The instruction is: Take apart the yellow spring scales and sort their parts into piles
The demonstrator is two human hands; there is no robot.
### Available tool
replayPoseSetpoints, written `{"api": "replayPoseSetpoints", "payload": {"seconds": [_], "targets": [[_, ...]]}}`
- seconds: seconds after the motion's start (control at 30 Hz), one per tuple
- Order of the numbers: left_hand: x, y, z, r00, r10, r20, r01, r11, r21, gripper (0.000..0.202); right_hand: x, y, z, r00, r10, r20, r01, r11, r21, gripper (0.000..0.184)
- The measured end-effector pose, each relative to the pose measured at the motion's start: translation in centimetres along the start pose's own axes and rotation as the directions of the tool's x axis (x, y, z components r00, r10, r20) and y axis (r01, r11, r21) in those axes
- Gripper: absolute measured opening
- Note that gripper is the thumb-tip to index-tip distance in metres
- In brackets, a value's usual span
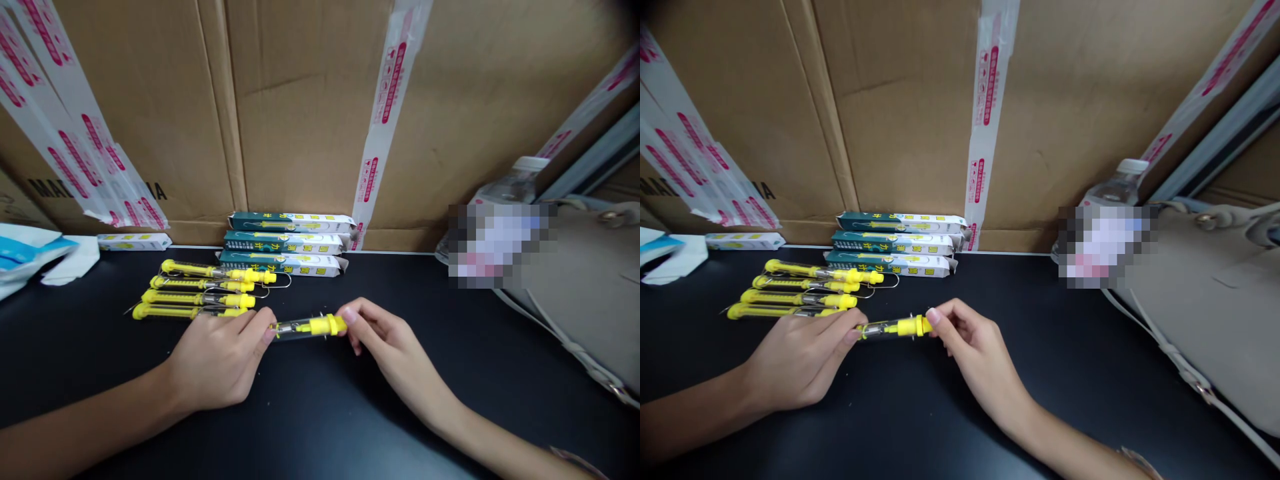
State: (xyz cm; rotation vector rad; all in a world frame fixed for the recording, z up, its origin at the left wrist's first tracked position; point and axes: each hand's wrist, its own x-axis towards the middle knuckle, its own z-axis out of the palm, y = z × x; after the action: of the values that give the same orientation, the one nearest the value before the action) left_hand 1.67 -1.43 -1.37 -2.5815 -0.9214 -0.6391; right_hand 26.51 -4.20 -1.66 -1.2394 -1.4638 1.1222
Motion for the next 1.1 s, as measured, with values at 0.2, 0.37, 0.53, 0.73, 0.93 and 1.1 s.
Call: {"api": "replayPoseSetpoints", "payload": {"seconds": [0.2,0.37,0.53,0.73,0.93,1.1], "targets": [[0.16,-0.03,0.06,1.000,0.001,0.000,-0.001,1.000,0.030,0.023,-0.19,0.28,-0.17,0.998,-0.058,0.020,0.058,0.998,0.006,0.021],[0.14,0.04,0.06,1.000,-0.008,0.003,0.008,1.000,0.027,0.023,-0.29,0.20,0.01,0.994,-0.104,0.018,0.101,0.987,0.125,0.013],[0.10,0.03,0.05,1.000,-0.006,-0.007,0.006,1.000,0.013,0.024,-0.05,0.01,0.06,0.995,-0.087,-0.039,0.092,0.980,0.177,0.029],[0.03,-0.05,-0.03,1.000,0.017,0.009,-0.017,1.000,0.011,0.022,0.02,0.00,0.00,0.998,0.035,0.050,-0.039,0.996,0.085,0.031],[-0.02,0.11,-0.09,1.000,-0.006,0.021,0.005,1.000,0.012,0.023,-0.22,0.03,0.08,0.997,-0.080,-0.011,0.081,0.977,0.200,0.017],[0.05,0.08,0.04,1.000,-0.012,0.008,0.012,1.000,0.018,0.023,-0.27,-0.35,0.18,0.995,-0.094,-0.018,0.095,0.972,0.217,0.026]]}}
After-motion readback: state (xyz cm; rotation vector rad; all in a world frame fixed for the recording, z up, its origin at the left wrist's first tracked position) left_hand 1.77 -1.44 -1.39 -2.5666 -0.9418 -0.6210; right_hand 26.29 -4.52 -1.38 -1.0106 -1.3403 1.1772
